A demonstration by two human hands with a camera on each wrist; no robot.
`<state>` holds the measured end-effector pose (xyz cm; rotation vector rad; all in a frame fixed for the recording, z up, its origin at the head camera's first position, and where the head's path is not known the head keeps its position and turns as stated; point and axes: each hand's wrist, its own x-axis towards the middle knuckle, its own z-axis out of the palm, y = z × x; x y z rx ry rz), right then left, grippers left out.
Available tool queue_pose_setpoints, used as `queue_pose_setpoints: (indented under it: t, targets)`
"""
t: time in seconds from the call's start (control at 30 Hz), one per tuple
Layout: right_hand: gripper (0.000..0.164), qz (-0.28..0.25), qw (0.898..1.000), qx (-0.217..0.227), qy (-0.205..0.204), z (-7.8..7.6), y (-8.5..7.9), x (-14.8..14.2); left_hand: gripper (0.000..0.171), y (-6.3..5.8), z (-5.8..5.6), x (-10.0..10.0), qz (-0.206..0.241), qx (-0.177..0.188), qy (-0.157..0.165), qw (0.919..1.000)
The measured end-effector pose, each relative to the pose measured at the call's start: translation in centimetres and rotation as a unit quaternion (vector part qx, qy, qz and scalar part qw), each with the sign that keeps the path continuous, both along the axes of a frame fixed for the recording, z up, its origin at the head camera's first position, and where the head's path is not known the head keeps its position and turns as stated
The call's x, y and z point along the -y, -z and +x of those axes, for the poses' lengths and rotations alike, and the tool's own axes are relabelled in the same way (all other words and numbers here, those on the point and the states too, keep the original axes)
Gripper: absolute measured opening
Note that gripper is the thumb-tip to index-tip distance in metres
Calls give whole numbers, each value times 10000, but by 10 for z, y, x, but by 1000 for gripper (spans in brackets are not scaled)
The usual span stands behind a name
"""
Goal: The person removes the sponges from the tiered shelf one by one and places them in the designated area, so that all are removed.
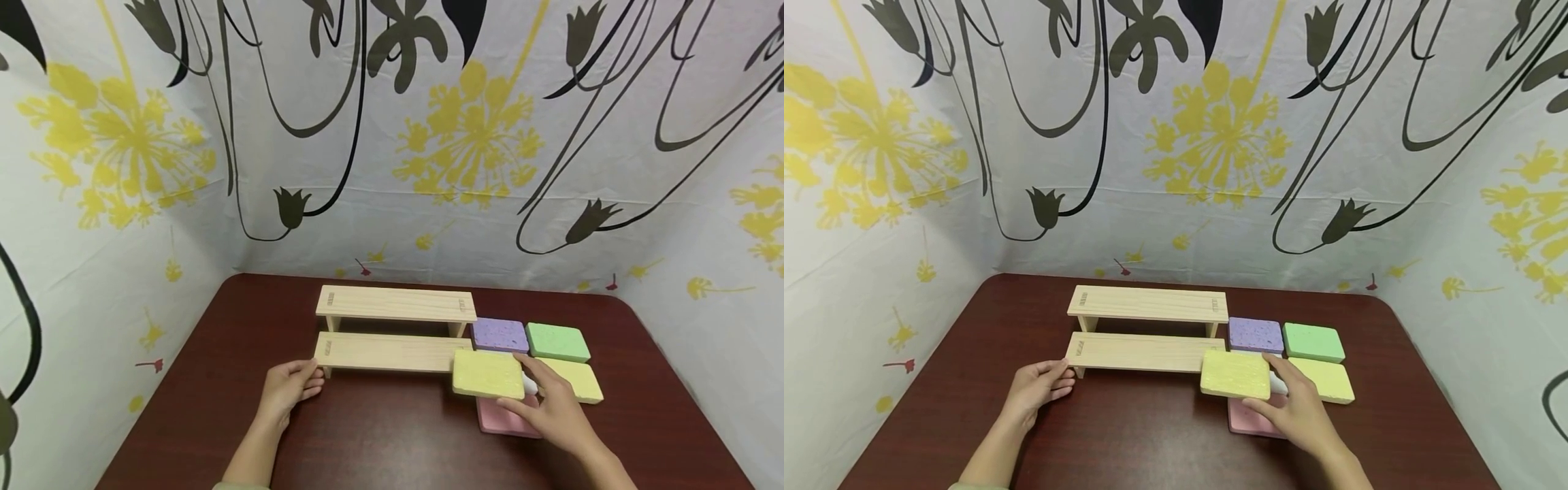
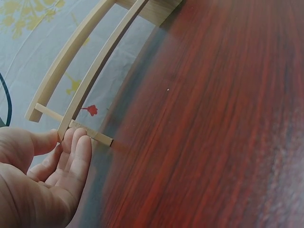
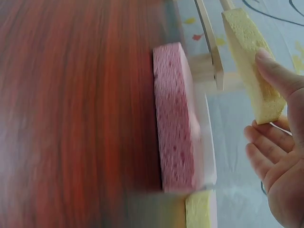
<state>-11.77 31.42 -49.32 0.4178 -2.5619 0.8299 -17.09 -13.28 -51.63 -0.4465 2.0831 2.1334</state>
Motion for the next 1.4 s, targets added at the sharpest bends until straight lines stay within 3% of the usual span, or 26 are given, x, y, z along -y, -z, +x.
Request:
queue_pose_setpoints:
  t: [0.53,0.77,1.4]
  targets:
    - [82,-90,9986,403,328,15,4,-32,30,2,-1,0,17,-22,-27,10000]
    - [81,-270,9982,492,230,21,6,-48,31,2,0,-1,77,-57,-68,9999]
    - [79,254,9921,975,749,40,10,-84,33,1,2,1,89,-35,-38,9999]
